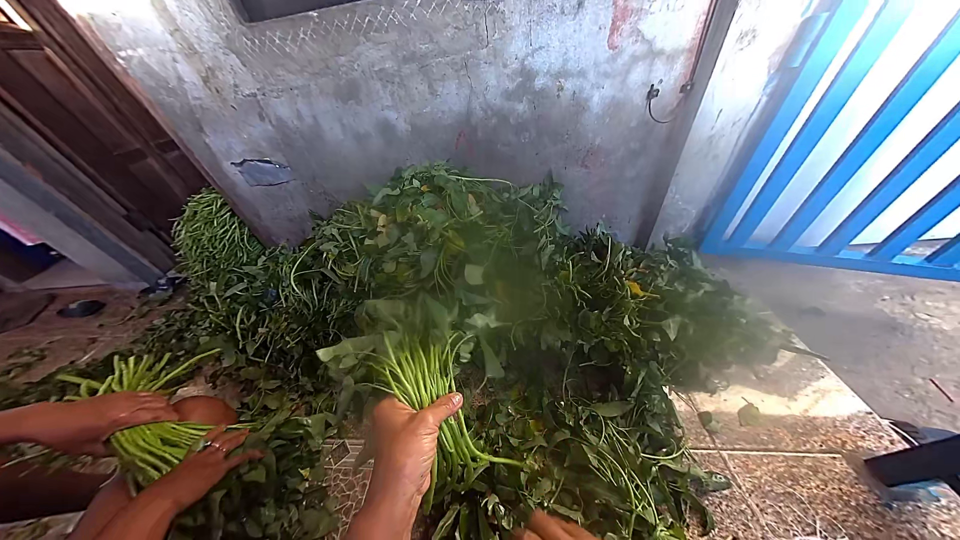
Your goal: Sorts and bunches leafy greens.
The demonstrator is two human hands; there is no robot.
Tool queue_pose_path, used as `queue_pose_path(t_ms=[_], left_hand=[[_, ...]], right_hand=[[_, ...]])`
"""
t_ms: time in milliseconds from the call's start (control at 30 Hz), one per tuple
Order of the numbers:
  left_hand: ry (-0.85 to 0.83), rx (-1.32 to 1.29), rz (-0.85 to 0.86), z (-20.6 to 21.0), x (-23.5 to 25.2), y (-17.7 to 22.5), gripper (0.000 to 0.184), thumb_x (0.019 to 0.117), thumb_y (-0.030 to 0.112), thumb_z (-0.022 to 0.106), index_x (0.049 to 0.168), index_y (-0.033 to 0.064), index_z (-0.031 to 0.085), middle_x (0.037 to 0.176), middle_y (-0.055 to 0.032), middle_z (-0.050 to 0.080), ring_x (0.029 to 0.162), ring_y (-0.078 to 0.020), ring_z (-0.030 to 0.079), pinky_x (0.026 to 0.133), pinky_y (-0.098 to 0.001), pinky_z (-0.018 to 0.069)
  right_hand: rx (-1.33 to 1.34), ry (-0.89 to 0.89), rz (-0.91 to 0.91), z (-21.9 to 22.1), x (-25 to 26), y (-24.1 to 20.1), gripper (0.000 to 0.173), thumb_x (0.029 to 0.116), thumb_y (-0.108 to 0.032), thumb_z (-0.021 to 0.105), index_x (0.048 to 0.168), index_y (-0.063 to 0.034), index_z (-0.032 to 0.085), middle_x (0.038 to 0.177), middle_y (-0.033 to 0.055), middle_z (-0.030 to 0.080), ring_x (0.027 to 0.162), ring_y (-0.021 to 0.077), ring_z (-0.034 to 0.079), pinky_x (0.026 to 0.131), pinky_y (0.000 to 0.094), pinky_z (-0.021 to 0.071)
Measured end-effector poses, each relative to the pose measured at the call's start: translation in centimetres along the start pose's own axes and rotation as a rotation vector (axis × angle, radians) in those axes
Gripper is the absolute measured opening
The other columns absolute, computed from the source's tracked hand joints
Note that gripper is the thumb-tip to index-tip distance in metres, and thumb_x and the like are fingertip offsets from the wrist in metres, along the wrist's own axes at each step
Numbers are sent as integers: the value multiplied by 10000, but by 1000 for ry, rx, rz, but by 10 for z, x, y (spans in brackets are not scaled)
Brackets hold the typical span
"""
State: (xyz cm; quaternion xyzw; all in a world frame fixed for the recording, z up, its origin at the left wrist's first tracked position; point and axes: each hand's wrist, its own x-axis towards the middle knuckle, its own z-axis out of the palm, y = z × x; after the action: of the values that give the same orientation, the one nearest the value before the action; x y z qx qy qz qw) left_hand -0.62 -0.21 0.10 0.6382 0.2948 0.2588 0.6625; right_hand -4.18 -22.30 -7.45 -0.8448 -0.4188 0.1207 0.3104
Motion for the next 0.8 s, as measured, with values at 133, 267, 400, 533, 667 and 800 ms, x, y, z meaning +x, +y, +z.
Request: queue_pose_path(t_ms=[133, 267, 400, 533, 667, 800], left_hand=[[-190, 46, -63, 8, -13, -7, 368, 639, -134, 839, 960, -63, 673, 853, -152, 750, 776, -213, 750, 718, -349, 647], [-211, -20, -97, 14, -19, -12, 391, 643, -158, 822, 982, -84, 642, 845, -178, 739, 743, -234, 744, 695, -356, 646], [-127, -22, -71, 5, -12, -7, 357, 664, -153, 826, 963, -80, 645, 833, -175, 738, 729, -232, 744, 674, -350, 645], [-132, 11, -29, -4, -8, -1, 369, 637, -148, 837, 950, -79, 655, 833, -177, 741, 742, -238, 749, 684, -357, 651], [-249, 98, 22, 1, -15, -8, 392, 609, -84, 870, 949, -40, 678, 833, -126, 751, 763, -196, 752, 709, -337, 651], [-374, 167, 79, 12, -26, -15, 387, 616, 8, 891, 947, 7, 689, 810, -70, 748, 743, -154, 743, 697, -315, 644]], right_hand=[[-26, 523, -29, -24, 35, -24, 364, 915, -24, 653, 1276, -54, 686, 1294, 196, 670, 865, 296, 752, 638, 434, 631], [-204, 576, -37, 5, 63, 8, 303, 772, -2, 700, 1071, -37, 728, 950, 143, 706, 837, 306, 723, 670, 444, 613], [-150, 179, 66, 6, 27, 1, 118, 890, -109, 661, 942, -28, 728, 950, 200, 705, 942, 396, 708, 755, 538, 588], [-141, -324, 513, -31, 13, -1, 613, 911, -204, 727, 1474, -60, 534, 1444, 346, 487, 1184, 589, 568, 845, 716, 528], [-39, 159, 283, -65, 18, -3, 510, 914, -238, 710, 1403, -125, 623, 1232, 201, 659, 879, 371, 711, 695, 555, 597], [-79, 804, -37, -53, 60, -1, 241, 874, -200, 712, 1098, -111, 701, 1050, 81, 674, 787, 145, 677, 579, 304, 584]])
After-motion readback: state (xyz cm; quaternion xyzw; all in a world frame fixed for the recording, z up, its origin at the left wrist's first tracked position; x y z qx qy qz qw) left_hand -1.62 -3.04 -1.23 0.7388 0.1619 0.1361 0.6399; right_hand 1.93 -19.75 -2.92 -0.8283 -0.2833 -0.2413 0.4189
